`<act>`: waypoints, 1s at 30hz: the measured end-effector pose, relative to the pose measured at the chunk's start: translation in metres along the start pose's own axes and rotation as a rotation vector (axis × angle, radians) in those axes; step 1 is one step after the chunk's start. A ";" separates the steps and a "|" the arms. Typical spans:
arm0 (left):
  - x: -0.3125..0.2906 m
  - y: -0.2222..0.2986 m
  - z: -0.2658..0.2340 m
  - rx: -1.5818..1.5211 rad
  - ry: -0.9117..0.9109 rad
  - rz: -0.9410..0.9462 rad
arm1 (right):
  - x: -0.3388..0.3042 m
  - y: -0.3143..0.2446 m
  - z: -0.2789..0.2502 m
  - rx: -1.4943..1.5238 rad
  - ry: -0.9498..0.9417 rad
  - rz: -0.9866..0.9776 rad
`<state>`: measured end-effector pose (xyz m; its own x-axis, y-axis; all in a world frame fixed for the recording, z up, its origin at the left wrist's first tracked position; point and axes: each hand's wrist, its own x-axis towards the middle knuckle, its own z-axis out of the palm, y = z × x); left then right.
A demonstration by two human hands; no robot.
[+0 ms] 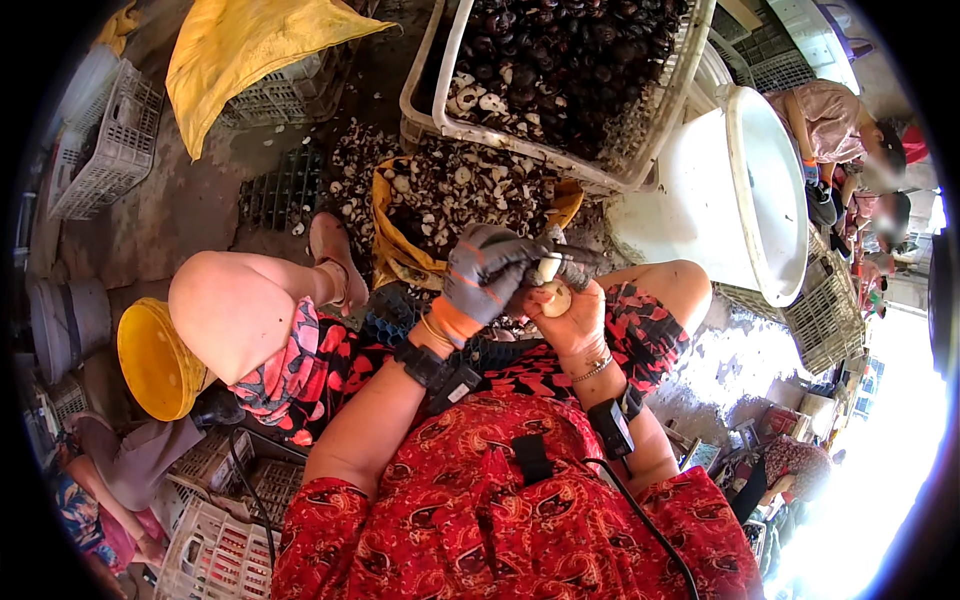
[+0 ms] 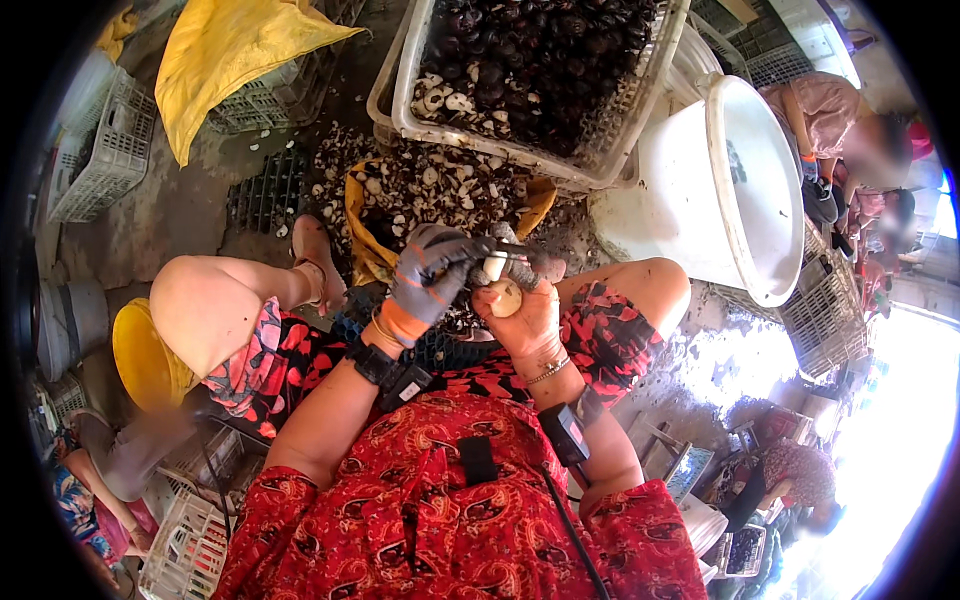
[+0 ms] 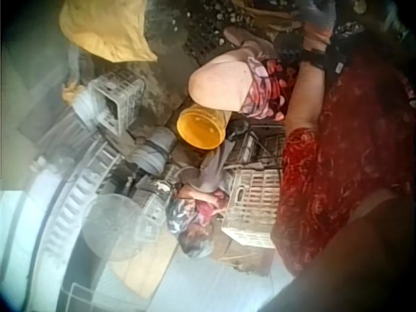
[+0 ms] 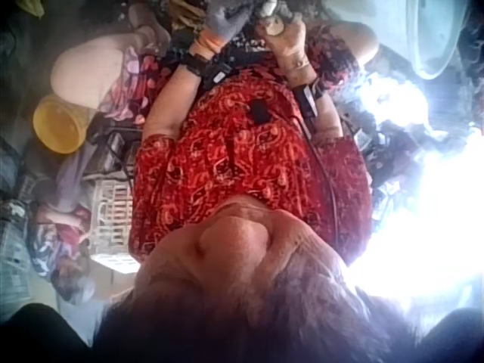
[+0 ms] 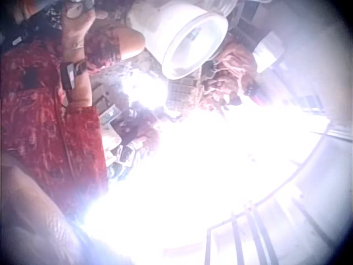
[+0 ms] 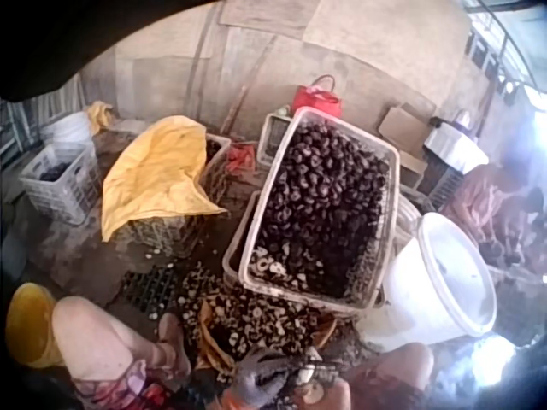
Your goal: The person peels water chestnuts using a small knife. They take a water chestnut from a crate, remove the outer skin with the knife, and place the peeled chestnut into a white bucket.
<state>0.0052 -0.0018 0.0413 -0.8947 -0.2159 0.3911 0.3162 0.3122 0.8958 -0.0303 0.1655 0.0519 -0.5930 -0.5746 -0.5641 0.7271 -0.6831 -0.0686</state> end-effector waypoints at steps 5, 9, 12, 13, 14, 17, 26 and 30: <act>-0.008 -0.022 -0.001 -0.272 -0.048 -0.294 | 0.000 -0.005 0.005 -0.165 0.035 -0.014; -0.003 -0.017 -0.002 -0.390 -0.111 -0.365 | -0.002 -0.003 0.006 -0.479 0.053 -0.153; -0.011 -0.047 -0.008 -0.388 -0.153 -0.735 | -0.003 -0.016 0.003 -0.558 -0.157 -0.070; -0.013 -0.053 -0.007 -0.404 -0.133 -0.802 | -0.002 -0.020 -0.004 -0.519 -0.117 -0.072; -0.013 -0.054 -0.008 -0.418 -0.115 -0.869 | -0.002 -0.019 -0.002 -0.476 -0.078 -0.074; -0.011 -0.058 -0.009 -0.465 -0.011 -0.889 | -0.004 -0.014 0.015 -0.335 0.095 -0.057; -0.012 -0.080 0.002 -0.572 0.157 -0.946 | 0.051 -0.067 0.041 -0.696 0.082 -0.198; -0.010 -0.081 0.006 -0.551 0.192 -0.979 | 0.116 -0.113 0.078 -1.414 0.266 -0.547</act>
<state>-0.0129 -0.0195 -0.0363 -0.7853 -0.2957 -0.5440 -0.3536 -0.5071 0.7860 -0.2085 0.1410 0.0577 -0.9229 -0.2046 -0.3263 0.2631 0.2837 -0.9221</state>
